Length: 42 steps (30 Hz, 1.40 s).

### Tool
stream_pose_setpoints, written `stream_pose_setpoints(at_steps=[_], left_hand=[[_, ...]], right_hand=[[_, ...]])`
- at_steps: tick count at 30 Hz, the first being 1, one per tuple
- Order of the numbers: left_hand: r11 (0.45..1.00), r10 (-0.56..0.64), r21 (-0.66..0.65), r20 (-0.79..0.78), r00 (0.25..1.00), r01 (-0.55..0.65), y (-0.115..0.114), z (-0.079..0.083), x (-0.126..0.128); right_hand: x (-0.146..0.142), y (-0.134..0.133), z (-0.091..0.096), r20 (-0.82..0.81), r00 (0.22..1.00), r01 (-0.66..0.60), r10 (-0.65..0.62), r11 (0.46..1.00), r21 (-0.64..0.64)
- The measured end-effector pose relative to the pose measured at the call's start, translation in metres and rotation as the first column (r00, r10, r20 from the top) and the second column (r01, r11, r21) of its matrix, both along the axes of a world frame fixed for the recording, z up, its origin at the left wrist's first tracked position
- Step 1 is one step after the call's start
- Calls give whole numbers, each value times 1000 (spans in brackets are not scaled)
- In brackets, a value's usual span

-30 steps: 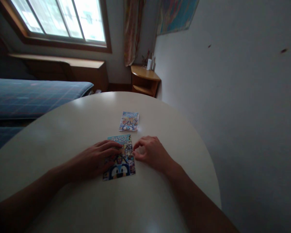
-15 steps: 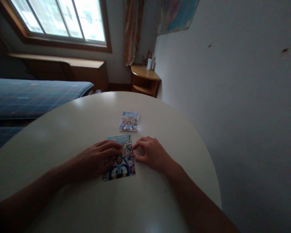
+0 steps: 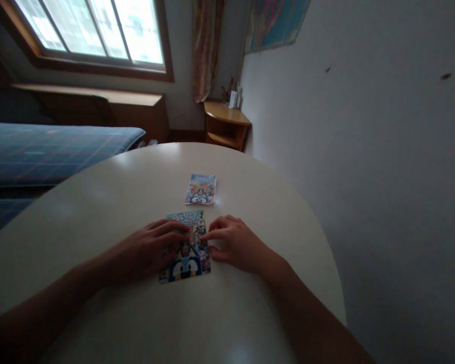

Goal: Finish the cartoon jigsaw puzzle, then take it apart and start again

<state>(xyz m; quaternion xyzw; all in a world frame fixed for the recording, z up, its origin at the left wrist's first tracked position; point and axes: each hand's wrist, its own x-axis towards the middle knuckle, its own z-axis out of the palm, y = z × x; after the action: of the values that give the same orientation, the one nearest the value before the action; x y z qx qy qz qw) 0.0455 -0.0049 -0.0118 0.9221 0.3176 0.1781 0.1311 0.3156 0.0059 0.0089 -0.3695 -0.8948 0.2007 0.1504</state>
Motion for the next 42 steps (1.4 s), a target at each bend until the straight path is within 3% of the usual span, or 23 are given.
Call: stream_pose_setpoints(at_steps=[16, 29, 42], left_hand=[[1000, -1, -1, -26, 1000, 1, 0, 1, -1], [999, -31, 12, -23, 999, 32, 0, 2, -2], [999, -27, 19, -27, 999, 27, 2, 0, -2]], right_hand=[[6, 0, 7, -22, 998, 63, -64, 997, -37], [6, -4, 7, 35, 999, -33, 33, 999, 1], [4, -10, 11, 61, 998, -31, 30, 999, 14]])
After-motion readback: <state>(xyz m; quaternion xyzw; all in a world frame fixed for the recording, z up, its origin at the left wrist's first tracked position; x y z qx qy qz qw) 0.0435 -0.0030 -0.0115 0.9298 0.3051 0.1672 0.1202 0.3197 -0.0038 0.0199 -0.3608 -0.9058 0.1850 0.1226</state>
